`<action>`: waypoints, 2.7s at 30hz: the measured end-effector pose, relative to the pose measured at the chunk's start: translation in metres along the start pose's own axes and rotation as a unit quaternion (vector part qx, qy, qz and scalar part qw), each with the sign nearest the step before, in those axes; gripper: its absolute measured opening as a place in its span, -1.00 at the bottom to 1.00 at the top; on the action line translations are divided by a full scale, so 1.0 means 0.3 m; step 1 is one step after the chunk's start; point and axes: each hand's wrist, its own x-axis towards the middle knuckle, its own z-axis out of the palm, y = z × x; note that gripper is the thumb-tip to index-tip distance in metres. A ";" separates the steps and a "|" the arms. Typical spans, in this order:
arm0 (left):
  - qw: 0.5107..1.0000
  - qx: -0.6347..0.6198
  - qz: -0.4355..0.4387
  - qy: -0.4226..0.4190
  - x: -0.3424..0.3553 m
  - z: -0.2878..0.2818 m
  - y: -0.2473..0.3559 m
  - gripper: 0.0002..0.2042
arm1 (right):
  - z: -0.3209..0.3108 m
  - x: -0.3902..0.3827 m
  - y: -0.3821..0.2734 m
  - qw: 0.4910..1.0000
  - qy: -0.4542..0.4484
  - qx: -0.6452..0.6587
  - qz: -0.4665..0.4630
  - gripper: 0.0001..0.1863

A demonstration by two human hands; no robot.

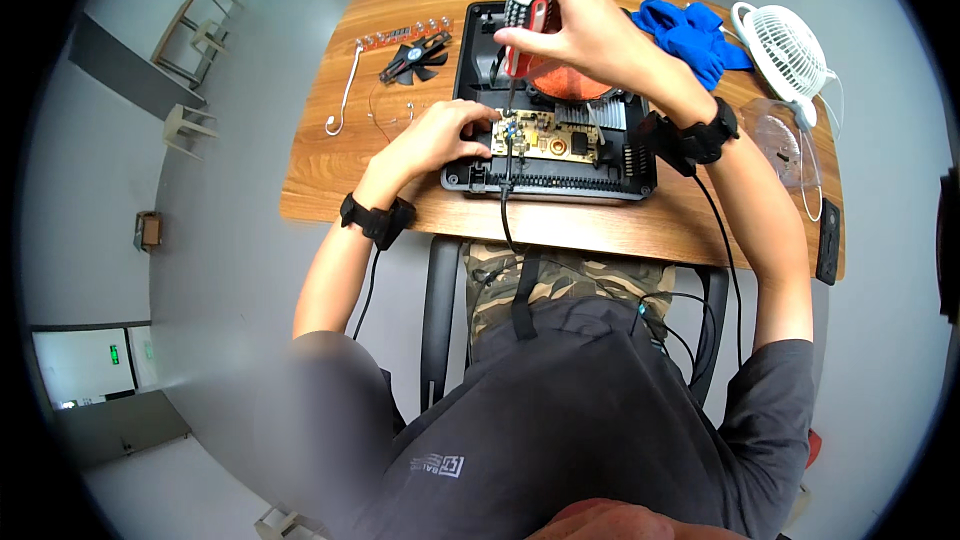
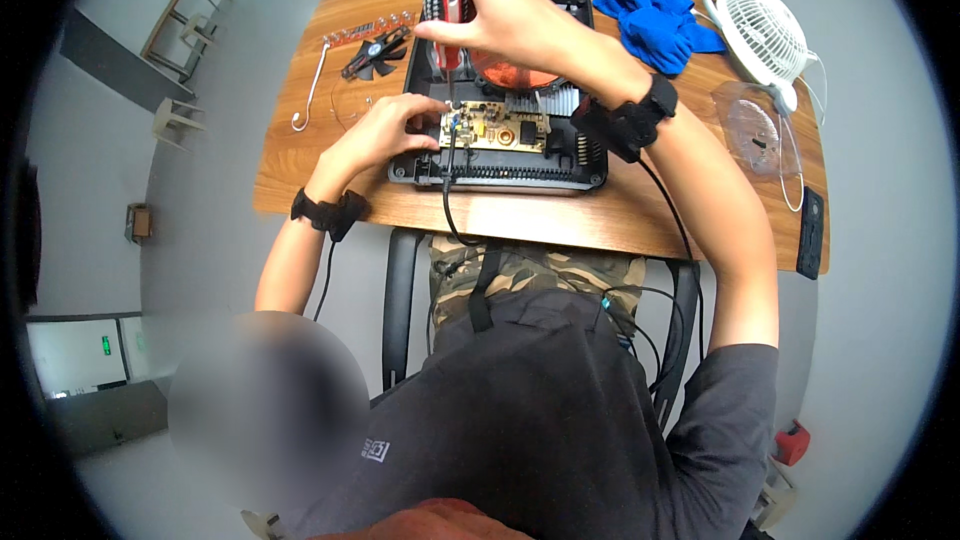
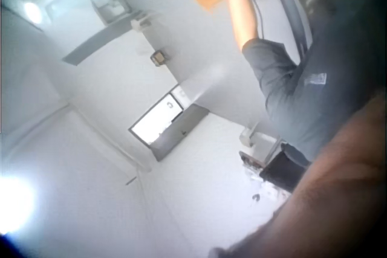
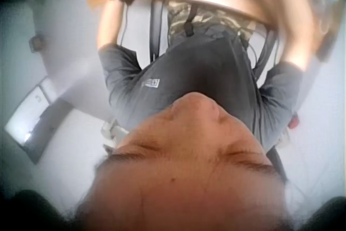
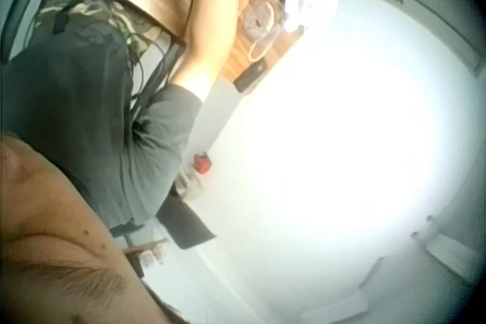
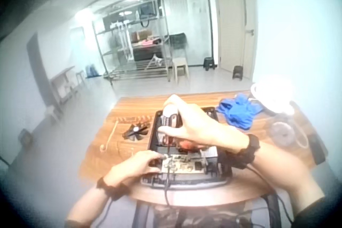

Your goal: The person disassembles a small appliance, removes a circuit board, wipes the interior with a blue cloth, and then reassembles the unit by reinstalling the board and securing it with a screwdriver.

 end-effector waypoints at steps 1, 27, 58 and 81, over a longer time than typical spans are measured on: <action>1.000 -0.020 -0.011 -0.008 0.004 0.000 -0.001 -0.49 | -0.001 -0.004 -0.001 1.000 -0.009 -0.011 0.018 -0.46; 0.997 -0.057 -0.019 0.038 -0.005 0.030 -0.030 -0.52 | 0.014 0.090 0.054 0.989 -0.091 0.083 0.081 -0.49; 0.995 -0.064 -0.069 0.039 -0.004 0.027 -0.002 -0.55 | 0.048 0.083 0.044 0.994 -0.079 0.075 0.004 -0.42; 0.990 -0.099 -0.081 0.055 -0.011 0.047 0.004 -0.49 | 0.045 0.067 0.091 0.993 -0.089 0.073 -0.003 -0.43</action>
